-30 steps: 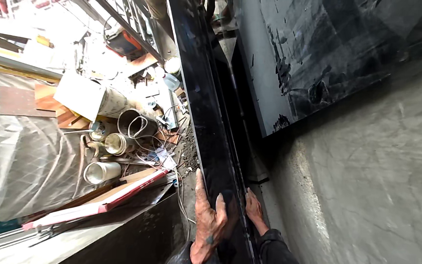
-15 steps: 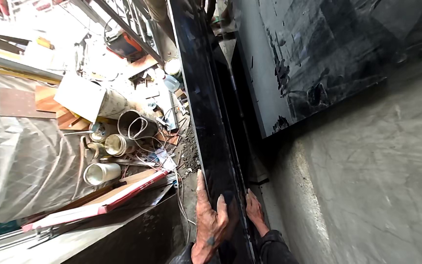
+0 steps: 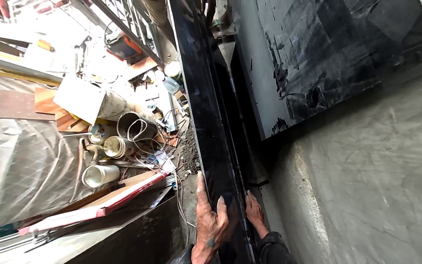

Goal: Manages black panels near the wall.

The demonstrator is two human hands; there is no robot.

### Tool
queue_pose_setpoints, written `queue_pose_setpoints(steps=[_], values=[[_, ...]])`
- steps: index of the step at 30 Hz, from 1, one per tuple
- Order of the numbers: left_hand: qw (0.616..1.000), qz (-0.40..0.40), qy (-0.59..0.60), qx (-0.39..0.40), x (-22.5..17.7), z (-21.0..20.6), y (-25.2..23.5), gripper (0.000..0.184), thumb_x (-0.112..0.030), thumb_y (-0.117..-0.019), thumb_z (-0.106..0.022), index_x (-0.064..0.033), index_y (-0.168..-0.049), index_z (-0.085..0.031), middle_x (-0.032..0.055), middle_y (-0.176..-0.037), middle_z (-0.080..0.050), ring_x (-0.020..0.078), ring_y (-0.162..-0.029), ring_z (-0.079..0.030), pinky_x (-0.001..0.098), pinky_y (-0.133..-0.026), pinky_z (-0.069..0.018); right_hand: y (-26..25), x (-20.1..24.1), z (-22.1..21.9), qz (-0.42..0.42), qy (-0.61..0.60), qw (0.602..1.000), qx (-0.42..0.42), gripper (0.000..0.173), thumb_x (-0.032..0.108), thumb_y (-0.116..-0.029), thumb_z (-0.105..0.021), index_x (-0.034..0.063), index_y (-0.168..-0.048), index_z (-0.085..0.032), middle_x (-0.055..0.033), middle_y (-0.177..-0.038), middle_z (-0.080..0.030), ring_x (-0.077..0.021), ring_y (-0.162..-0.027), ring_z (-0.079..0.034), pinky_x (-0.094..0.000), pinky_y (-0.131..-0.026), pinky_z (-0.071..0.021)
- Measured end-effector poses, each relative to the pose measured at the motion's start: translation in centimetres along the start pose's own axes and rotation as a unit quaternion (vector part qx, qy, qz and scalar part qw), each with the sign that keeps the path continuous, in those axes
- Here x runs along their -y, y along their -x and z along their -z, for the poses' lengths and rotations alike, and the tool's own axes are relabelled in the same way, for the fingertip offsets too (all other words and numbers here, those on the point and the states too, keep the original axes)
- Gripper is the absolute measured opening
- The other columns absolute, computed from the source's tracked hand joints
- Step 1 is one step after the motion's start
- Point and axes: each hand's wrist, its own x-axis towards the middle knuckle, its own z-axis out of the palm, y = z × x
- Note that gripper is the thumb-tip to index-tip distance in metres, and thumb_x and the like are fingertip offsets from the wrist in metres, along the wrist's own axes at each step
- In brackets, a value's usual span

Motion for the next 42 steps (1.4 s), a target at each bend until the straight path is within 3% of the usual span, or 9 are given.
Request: queue_pose_setpoints(steps=[28,42], values=[[1.000,-0.006,0.004,-0.002,0.08,0.12,-0.04,0.081,-0.001,-0.0865,-0.056,0.0160,-0.156,-0.017,0.0333,-0.159,-0.033,0.0276,-0.144,-0.048,0.0313,-0.114,-0.0469,0.18,0.11,-0.01,0.001,0.009,1.000,0.002,0.053,0.037,-0.1118,-0.030,0.0121,-0.155,-0.048,-0.0136,-0.158,-0.048,-0.0317,-0.144,-0.049,-0.0547,-0.118,-0.0383],[1.000,-0.008,0.017,-0.003,-0.14,-0.04,-0.04,0.081,0.001,-0.0857,-0.056,0.0165,-0.155,-0.017,0.0336,-0.159,-0.033,0.0266,-0.143,-0.049,0.0307,-0.114,-0.0469,0.22,-0.05,-0.15,0.007,-0.004,1.000,-0.019,0.052,0.033,-0.1119,-0.030,0.0074,-0.154,-0.048,-0.0170,-0.156,-0.050,-0.0334,-0.143,-0.049,-0.0535,-0.119,-0.0375]])
